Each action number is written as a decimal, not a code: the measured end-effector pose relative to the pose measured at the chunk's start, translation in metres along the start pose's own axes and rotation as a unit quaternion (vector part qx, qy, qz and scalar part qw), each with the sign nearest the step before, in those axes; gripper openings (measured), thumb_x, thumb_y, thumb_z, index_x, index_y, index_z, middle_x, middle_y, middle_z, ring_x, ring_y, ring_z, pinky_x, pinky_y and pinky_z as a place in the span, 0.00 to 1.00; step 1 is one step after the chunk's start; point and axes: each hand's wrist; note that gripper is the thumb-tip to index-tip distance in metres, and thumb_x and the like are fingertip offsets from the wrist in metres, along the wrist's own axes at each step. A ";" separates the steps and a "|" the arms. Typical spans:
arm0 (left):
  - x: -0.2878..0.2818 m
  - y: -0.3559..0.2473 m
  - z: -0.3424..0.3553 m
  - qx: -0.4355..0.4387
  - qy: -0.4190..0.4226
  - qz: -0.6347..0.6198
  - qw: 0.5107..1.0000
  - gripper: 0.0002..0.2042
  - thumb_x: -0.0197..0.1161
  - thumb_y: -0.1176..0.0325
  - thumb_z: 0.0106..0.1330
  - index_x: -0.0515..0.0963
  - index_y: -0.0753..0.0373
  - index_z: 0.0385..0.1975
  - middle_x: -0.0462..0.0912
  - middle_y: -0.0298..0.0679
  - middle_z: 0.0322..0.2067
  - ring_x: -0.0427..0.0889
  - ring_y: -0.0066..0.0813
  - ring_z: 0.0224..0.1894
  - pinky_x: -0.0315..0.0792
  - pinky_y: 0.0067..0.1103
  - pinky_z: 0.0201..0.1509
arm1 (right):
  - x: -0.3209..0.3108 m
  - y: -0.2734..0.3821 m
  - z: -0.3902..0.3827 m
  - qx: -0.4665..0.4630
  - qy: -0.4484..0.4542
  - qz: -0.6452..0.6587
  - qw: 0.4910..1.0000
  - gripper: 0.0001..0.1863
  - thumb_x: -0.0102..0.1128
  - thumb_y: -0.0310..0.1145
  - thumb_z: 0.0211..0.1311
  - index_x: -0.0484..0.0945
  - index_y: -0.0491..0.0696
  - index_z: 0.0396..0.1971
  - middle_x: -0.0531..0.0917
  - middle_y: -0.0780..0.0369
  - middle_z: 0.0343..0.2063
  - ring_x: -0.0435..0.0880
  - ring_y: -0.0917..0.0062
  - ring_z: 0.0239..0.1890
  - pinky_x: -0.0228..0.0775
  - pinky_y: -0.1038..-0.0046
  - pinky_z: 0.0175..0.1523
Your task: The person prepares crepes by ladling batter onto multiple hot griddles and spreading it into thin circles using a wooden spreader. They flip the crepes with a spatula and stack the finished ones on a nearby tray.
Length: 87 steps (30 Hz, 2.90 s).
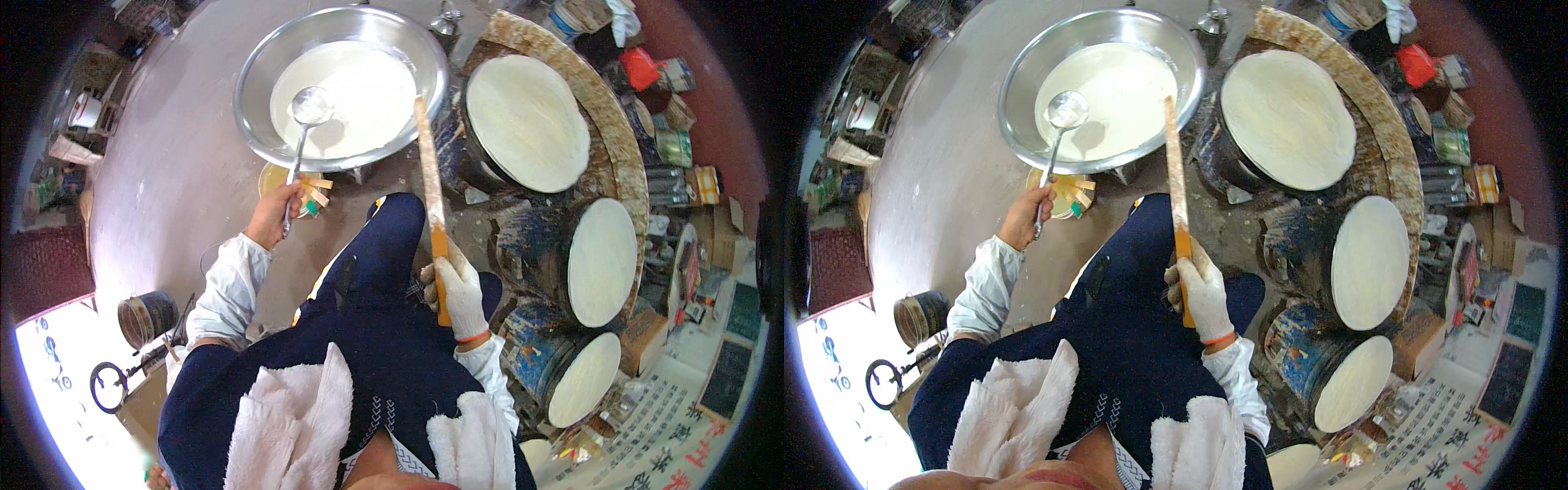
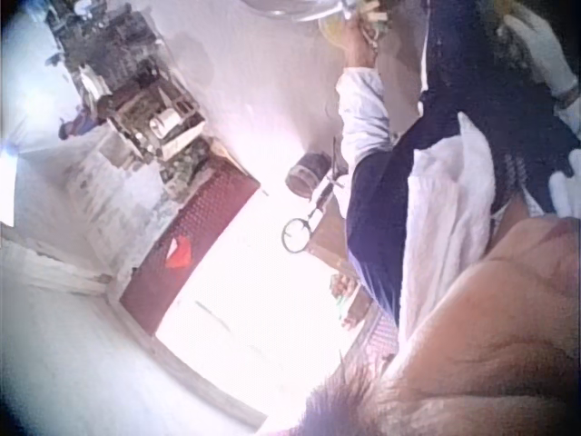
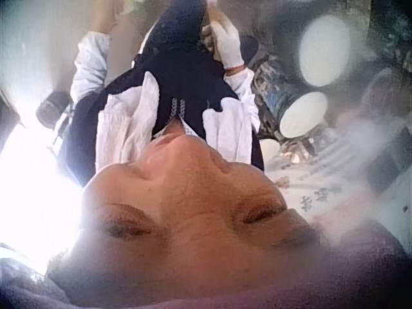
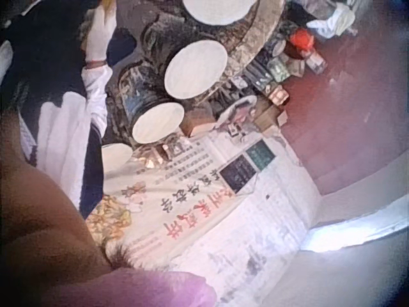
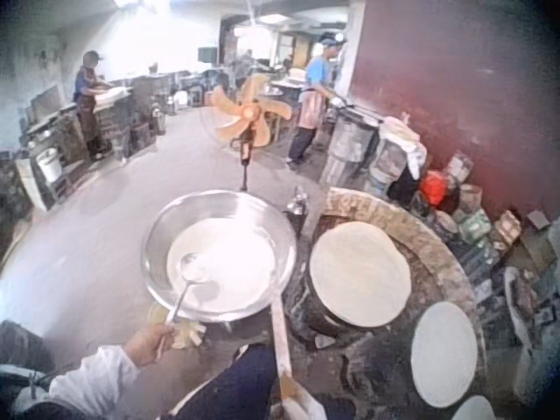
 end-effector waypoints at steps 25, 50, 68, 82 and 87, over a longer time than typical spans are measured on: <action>0.101 -0.057 0.371 -0.201 0.008 -0.062 0.978 0.12 0.46 0.64 0.79 0.74 0.64 0.42 0.67 0.31 0.16 0.60 0.18 0.12 0.57 0.22 0.14 | 0.077 0.062 0.331 0.073 0.018 -0.054 0.996 0.25 0.53 0.30 0.68 0.72 0.59 0.65 0.71 0.69 0.22 0.65 0.87 0.14 0.54 0.81 0.15; -0.024 -0.084 0.161 0.177 -0.028 0.782 0.597 0.12 0.51 0.63 0.74 0.74 0.60 0.50 0.84 0.52 0.37 0.84 0.52 0.41 0.76 0.43 0.44 | 0.052 0.178 0.144 -0.086 0.215 -0.722 0.652 0.24 0.52 0.33 0.66 0.71 0.51 0.63 0.83 0.46 0.44 0.82 0.49 0.47 0.75 0.55 0.53; -0.077 -0.052 0.170 -0.305 0.089 0.310 0.896 0.12 0.48 0.58 0.74 0.75 0.58 0.35 0.69 0.30 0.17 0.62 0.15 0.12 0.55 0.15 0.10 | 0.081 0.144 0.240 0.235 0.199 -0.389 0.868 0.29 0.49 0.30 0.68 0.65 0.58 0.69 0.78 0.61 0.26 0.73 0.83 0.14 0.62 0.75 0.15; 0.067 0.039 0.040 -0.071 -0.048 -0.102 0.991 0.12 0.46 0.55 0.76 0.67 0.56 0.40 0.71 0.32 0.22 0.65 0.20 0.16 0.62 0.19 0.17 | 0.118 0.091 0.116 0.187 0.172 0.160 0.954 0.16 0.53 0.28 0.71 0.69 0.53 0.57 0.74 0.67 0.22 0.66 0.88 0.14 0.57 0.84 0.14; 0.136 0.033 0.012 0.159 -0.057 -0.147 0.975 0.12 0.46 0.59 0.79 0.68 0.62 0.49 0.75 0.38 0.35 0.74 0.24 0.33 0.69 0.24 0.33 | 0.141 0.131 0.047 0.086 0.143 0.104 0.981 0.24 0.49 0.26 0.71 0.65 0.51 0.66 0.74 0.66 0.20 0.66 0.86 0.10 0.59 0.82 0.11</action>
Point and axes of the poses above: each hand's wrist, its own z-axis towards the middle knuckle, its own x-axis out of the palm, y = z × x
